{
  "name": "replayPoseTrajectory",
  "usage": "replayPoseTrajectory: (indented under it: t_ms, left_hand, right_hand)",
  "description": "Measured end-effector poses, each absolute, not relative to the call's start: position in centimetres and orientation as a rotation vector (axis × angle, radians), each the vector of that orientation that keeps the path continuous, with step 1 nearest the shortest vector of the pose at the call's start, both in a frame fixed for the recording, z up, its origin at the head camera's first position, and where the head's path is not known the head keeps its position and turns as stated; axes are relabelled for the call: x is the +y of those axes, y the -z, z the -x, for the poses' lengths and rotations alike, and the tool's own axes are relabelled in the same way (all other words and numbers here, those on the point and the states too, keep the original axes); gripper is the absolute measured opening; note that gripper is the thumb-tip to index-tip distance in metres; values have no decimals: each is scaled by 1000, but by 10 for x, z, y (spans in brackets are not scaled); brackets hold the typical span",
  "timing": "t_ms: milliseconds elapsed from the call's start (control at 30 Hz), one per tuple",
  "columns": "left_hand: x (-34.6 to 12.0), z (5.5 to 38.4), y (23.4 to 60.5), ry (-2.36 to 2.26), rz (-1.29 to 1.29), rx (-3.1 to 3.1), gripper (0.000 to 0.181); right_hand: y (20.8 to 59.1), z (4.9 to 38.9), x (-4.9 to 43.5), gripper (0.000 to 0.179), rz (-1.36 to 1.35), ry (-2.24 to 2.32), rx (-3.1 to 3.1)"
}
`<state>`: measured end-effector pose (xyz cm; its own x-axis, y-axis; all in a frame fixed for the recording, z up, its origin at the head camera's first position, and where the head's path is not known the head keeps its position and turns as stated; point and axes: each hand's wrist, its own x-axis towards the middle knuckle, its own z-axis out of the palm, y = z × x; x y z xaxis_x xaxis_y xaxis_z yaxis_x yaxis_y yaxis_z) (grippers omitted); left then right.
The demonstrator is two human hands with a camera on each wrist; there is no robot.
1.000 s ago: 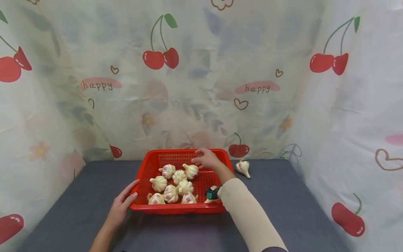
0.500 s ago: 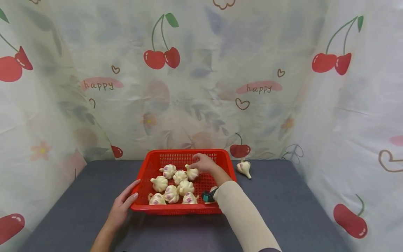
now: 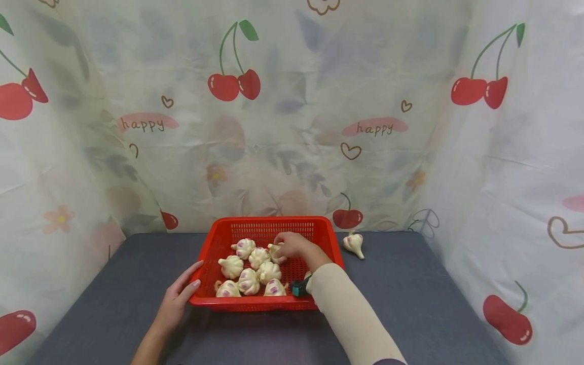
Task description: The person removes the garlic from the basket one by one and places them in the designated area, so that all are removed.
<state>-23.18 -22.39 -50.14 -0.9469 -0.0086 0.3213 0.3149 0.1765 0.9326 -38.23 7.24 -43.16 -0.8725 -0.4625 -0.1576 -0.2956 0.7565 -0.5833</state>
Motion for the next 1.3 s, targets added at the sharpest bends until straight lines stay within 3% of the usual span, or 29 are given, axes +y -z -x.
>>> replayPoseTrajectory:
  t_ms: [400, 667, 1300]
  left_hand:
    - [-224, 232, 501, 1841, 277, -2216, 44]
    - [-223, 231, 500, 1863, 279, -2203, 44]
    - [-223, 229, 497, 1847, 253, -2241, 44]
  right_hand:
    - [430, 381, 71, 18, 597, 695, 2640]
    - [430, 380, 79, 31, 562, 628, 2619]
    - [421, 377, 101, 30, 671, 605, 2606]
